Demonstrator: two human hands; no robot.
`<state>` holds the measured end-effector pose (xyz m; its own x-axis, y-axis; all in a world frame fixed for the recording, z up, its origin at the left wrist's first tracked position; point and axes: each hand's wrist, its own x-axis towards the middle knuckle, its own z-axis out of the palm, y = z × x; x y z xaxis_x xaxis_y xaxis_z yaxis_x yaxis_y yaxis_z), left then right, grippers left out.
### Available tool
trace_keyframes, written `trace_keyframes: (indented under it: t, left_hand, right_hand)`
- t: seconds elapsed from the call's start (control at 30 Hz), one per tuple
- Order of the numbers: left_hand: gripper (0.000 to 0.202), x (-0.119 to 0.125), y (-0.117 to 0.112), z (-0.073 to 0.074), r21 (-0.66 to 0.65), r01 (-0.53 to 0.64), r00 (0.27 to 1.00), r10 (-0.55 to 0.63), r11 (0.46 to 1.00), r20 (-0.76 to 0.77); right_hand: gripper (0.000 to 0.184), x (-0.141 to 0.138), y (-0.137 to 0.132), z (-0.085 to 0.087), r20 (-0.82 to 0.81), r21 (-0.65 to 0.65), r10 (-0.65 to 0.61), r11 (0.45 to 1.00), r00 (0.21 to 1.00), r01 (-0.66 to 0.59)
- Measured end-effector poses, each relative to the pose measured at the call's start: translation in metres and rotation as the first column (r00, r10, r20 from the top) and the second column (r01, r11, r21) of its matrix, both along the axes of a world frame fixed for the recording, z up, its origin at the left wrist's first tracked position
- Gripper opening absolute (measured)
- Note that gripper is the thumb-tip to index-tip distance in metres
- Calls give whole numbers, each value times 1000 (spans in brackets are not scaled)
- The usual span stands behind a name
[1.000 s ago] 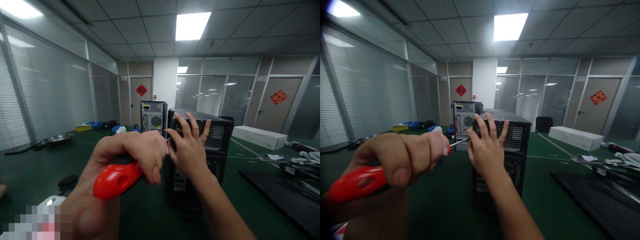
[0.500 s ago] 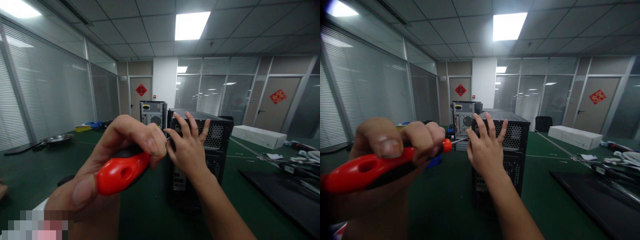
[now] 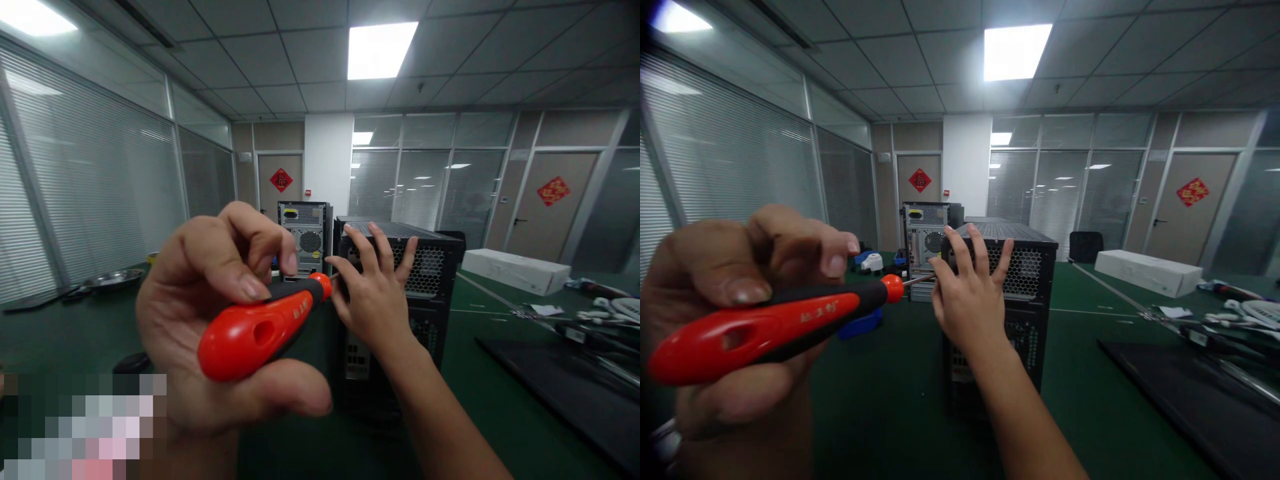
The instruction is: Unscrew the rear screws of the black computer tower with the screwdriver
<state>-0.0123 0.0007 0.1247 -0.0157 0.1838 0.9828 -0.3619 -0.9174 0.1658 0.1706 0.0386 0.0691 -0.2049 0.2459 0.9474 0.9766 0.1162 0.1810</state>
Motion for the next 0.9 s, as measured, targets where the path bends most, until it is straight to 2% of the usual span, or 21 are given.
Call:
trace_keyframes:
  t: [0.1, 0.23, 0.3, 0.37, 0.47, 0.53, 0.67, 0.8, 0.9]
  left_hand:
    - [59, -2, 3, 0, 16, 13, 1000, -13, 1000, -12]
    - [43, -4, 8, -2, 77, 66, 997, -63, 995, -47]
    - [55, -4, 10, -3, 123, 166, 983, -154, 978, -100]
    - [65, -5, 11, -5, 91, 247, 962, -233, 965, -144]
    - [35, -9, 7, -8, -42, 244, 958, -247, 969, -143]
    - [20, -11, 5, -9, -83, 265, 947, -275, 961, -168]
    - [29, -8, 3, -8, -84, 400, 878, -408, 912, -249]
    - [31, 2, 4, -9, -43, 435, 864, -430, 900, -261]
    - [31, 2, 8, -8, -69, 443, 853, -445, 894, -272]
  right_hand:
    - [34, 0, 0, 0, -1, 2, 3, 1000, 1000, -3]
    - [37, 0, 0, 0, 2, 4, 2, 1000, 1000, -2]
    - [38, 0, 0, 1, 3, 4, 5, 1000, 1000, -5]
    - [37, 0, 0, 1, 1, 4, 10, 1000, 1000, -10]
    - [36, 0, 0, 1, -4, 3, 16, 1000, 1000, -16]
    - [34, 0, -1, 1, 1, 1, 18, 1000, 1000, -18]
    - [29, 1, 0, 1, 10, 12, 16, 1000, 1000, -16]
    - [31, 1, 0, 1, 17, 15, 3, 1000, 1000, -3]
    - [32, 1, 0, 1, 19, 14, 2, 1000, 1000, -2]
